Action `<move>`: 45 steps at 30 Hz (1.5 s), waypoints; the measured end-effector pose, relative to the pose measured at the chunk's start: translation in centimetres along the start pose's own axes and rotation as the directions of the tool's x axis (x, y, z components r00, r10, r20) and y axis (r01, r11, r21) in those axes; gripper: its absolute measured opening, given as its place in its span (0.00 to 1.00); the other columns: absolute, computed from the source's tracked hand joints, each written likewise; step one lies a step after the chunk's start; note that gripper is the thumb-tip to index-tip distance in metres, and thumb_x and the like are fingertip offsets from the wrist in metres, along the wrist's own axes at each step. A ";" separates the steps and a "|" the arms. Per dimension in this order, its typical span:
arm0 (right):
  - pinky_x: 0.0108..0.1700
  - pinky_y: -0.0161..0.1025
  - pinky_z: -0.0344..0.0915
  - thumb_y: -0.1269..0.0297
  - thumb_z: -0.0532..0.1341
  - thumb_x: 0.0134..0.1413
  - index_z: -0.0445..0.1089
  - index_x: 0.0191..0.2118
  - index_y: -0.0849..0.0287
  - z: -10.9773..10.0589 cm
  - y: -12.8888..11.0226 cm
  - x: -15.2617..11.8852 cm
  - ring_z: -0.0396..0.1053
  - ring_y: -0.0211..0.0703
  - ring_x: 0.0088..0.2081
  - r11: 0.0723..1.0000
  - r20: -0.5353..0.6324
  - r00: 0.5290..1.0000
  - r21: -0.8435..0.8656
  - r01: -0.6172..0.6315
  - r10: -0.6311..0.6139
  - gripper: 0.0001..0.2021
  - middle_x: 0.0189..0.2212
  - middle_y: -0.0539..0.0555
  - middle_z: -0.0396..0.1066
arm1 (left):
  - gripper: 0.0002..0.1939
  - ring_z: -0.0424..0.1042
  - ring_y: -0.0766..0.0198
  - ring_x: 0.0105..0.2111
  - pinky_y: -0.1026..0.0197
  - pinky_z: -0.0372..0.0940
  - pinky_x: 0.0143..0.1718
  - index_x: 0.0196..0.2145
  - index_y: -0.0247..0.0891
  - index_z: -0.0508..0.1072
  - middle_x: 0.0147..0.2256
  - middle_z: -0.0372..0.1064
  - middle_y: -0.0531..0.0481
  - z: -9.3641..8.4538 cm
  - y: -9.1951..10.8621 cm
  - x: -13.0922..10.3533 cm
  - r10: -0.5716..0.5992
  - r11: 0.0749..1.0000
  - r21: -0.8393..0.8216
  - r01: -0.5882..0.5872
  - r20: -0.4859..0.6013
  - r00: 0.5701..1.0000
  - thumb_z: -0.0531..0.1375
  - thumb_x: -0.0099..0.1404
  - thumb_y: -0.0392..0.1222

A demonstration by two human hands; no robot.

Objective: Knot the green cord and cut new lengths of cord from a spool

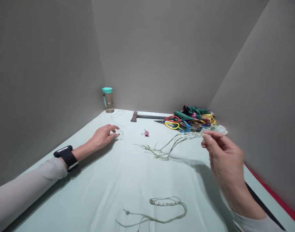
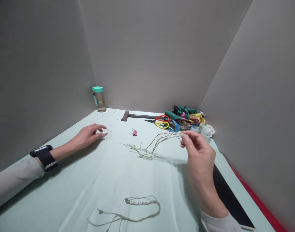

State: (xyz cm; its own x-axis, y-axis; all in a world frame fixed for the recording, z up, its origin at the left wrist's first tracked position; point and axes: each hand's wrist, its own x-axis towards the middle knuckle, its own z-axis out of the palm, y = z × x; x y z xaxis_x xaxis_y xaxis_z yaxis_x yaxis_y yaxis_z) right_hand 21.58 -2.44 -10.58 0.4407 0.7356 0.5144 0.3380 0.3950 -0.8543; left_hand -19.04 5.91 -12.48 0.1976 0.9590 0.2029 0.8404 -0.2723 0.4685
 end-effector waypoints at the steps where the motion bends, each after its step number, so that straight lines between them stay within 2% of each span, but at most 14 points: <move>1: 0.30 0.37 0.61 0.53 0.68 0.57 0.78 0.41 0.56 0.1 0.1 0.0 0.65 0.39 0.28 1.000 -0.005 1.000 0.010 -0.020 0.020 0.12 0.26 0.49 0.68 | 0.17 0.75 0.54 0.47 0.45 0.73 0.50 0.53 0.36 0.74 0.50 0.73 0.43 0.4 0.0 0.6 0.023 0.999 0.028 -0.023 -0.003 1.000 0.63 0.72 0.48; 6: 0.34 0.39 0.65 0.54 0.69 0.50 0.78 0.37 0.57 1.0 -0.2 -0.7 0.65 0.40 0.29 0.996 0.039 0.995 0.018 -0.092 0.091 0.12 0.25 0.49 0.68 | 0.13 0.75 0.54 0.48 0.45 0.73 0.51 0.49 0.36 0.76 0.49 0.75 0.43 2.1 -0.5 1.8 0.102 0.987 0.121 -0.105 0.036 0.994 0.62 0.73 0.47; 14: 0.32 0.37 0.66 0.55 0.70 0.48 0.78 0.34 0.58 1.8 -1.3 -1.7 0.64 0.38 0.27 0.994 0.151 0.983 0.009 -0.106 0.103 0.12 0.25 0.50 0.69 | 0.12 0.76 0.58 0.42 0.50 0.74 0.46 0.45 0.35 0.76 0.44 0.76 0.46 1.9 -0.5 -1.0 0.158 0.972 0.169 -0.163 0.043 0.987 0.62 0.73 0.47; 19: 0.31 0.36 0.66 0.56 0.69 0.50 0.77 0.34 0.58 2.0 -1.4 -1.8 0.64 0.37 0.27 0.998 0.189 0.980 0.030 -0.063 0.056 0.11 0.24 0.49 0.69 | 0.16 0.74 0.51 0.51 0.42 0.71 0.54 0.52 0.36 0.75 0.53 0.73 0.42 -1.4 -0.8 -0.3 0.011 0.979 0.202 0.039 -0.239 0.971 0.64 0.72 0.47; 21: 0.31 0.36 0.65 0.58 0.68 0.51 0.77 0.34 0.59 2.1 -1.3 -1.9 0.65 0.37 0.26 0.998 0.209 0.977 0.034 -0.046 0.038 0.09 0.24 0.49 0.70 | 0.18 0.71 0.48 0.56 0.38 0.67 0.58 0.54 0.36 0.73 0.57 0.70 0.40 -2.7 0.1 -0.1 -0.030 0.982 0.164 0.093 -0.353 0.935 0.63 0.72 0.48; 23: 0.32 0.36 0.65 0.60 0.67 0.53 0.77 0.34 0.59 2.2 -1.2 -2.1 0.65 0.37 0.27 0.999 0.248 0.969 0.036 -0.026 0.016 0.08 0.25 0.49 0.70 | 0.17 0.71 0.49 0.54 0.39 0.66 0.58 0.53 0.36 0.74 0.57 0.70 0.40 -2.9 2.1 -0.6 -0.007 0.994 0.101 0.047 -0.367 0.930 0.62 0.72 0.49; 27: 0.34 0.37 0.64 0.62 0.66 0.56 0.77 0.34 0.58 2.9 -1.3 -3.3 0.67 0.37 0.29 0.999 0.382 0.924 0.046 0.022 -0.038 0.05 0.29 0.50 0.74 | 0.22 0.76 0.58 0.37 0.53 0.71 0.41 0.52 0.39 0.78 0.58 0.73 0.43 -0.7 9.2 -3.2 0.192 0.965 -0.151 -0.217 -0.160 0.968 0.57 0.72 0.56; 30: 0.37 0.38 0.64 0.66 0.65 0.58 0.77 0.35 0.58 3.4 -1.6 -4.4 0.68 0.37 0.32 0.995 0.465 0.881 0.073 0.066 -0.092 0.03 0.33 0.50 0.76 | 0.22 0.70 0.53 0.58 0.55 0.64 0.58 0.55 0.43 0.78 0.61 0.71 0.47 1.8 14.4 -4.6 0.368 0.879 -0.319 -0.353 -0.014 0.930 0.60 0.70 0.56; 32: 0.38 0.38 0.64 0.68 0.65 0.59 0.77 0.35 0.58 3.6 -1.8 -4.9 0.69 0.37 0.33 0.990 0.488 0.863 0.100 0.097 -0.134 0.03 0.34 0.50 0.76 | 0.20 0.71 0.55 0.55 0.57 0.64 0.55 0.53 0.42 0.77 0.56 0.75 0.47 3.2 16.6 -4.7 0.431 0.837 -0.405 -0.369 0.072 0.899 0.60 0.70 0.54; 34: 0.38 0.38 0.64 0.70 0.64 0.60 0.77 0.36 0.58 3.5 -1.8 -5.0 0.70 0.37 0.33 0.985 0.492 0.854 0.124 0.122 -0.168 0.04 0.33 0.50 0.75 | 0.16 0.74 0.59 0.44 0.60 0.65 0.46 0.47 0.39 0.77 0.44 0.77 0.48 4.3 17.6 -4.4 0.455 0.807 -0.485 -0.338 0.144 0.879 0.57 0.73 0.53; 37: 0.38 0.38 0.64 0.70 0.64 0.61 0.76 0.36 0.58 3.4 -1.7 -4.9 0.70 0.38 0.33 0.980 0.487 0.852 0.144 0.139 -0.192 0.03 0.32 0.50 0.74 | 0.18 0.67 0.63 0.30 0.61 0.61 0.34 0.34 0.37 0.73 0.28 0.68 0.52 5.2 17.8 -3.9 0.434 0.777 -0.576 -0.254 0.198 0.879 0.55 0.75 0.52; 42: 0.41 0.37 0.66 0.68 0.63 0.64 0.70 0.44 0.58 2.9 -1.9 -4.4 0.71 0.38 0.35 0.983 0.545 0.820 0.150 0.106 -0.172 0.04 0.33 0.48 0.72 | 0.16 0.56 0.67 0.24 0.63 0.52 0.25 0.28 0.37 0.71 0.23 0.58 0.55 5.2 17.0 -3.6 0.300 0.742 -0.664 -0.096 0.200 0.933 0.62 0.70 0.49; 44: 0.40 0.36 0.63 0.66 0.63 0.65 0.70 0.42 0.58 2.4 -2.3 -4.0 0.69 0.37 0.34 0.987 0.671 0.724 0.086 0.136 -0.159 0.03 0.33 0.48 0.72 | 0.14 0.54 0.68 0.22 0.64 0.50 0.24 0.27 0.36 0.71 0.21 0.56 0.55 4.9 16.4 -3.4 0.212 0.710 -0.704 -0.020 0.188 0.959 0.63 0.68 0.46; 45: 0.39 0.36 0.62 0.66 0.63 0.66 0.71 0.39 0.59 2.2 -2.5 -3.9 0.67 0.37 0.34 0.985 0.758 0.635 0.059 0.161 -0.149 0.03 0.32 0.48 0.72 | 0.12 0.53 0.68 0.22 0.64 0.50 0.24 0.27 0.36 0.71 0.21 0.55 0.55 4.8 16.1 -3.3 0.168 0.688 -0.725 0.017 0.183 0.969 0.62 0.68 0.44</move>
State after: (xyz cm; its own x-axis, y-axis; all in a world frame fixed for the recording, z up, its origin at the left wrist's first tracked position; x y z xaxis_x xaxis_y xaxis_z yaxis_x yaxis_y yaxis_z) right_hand 17.20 -5.11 -10.60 -0.4002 0.8258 0.3974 0.3551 0.5395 -0.7635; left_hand -3.73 -1.24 -9.72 0.4248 0.8975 0.1182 0.2157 -0.2272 0.9497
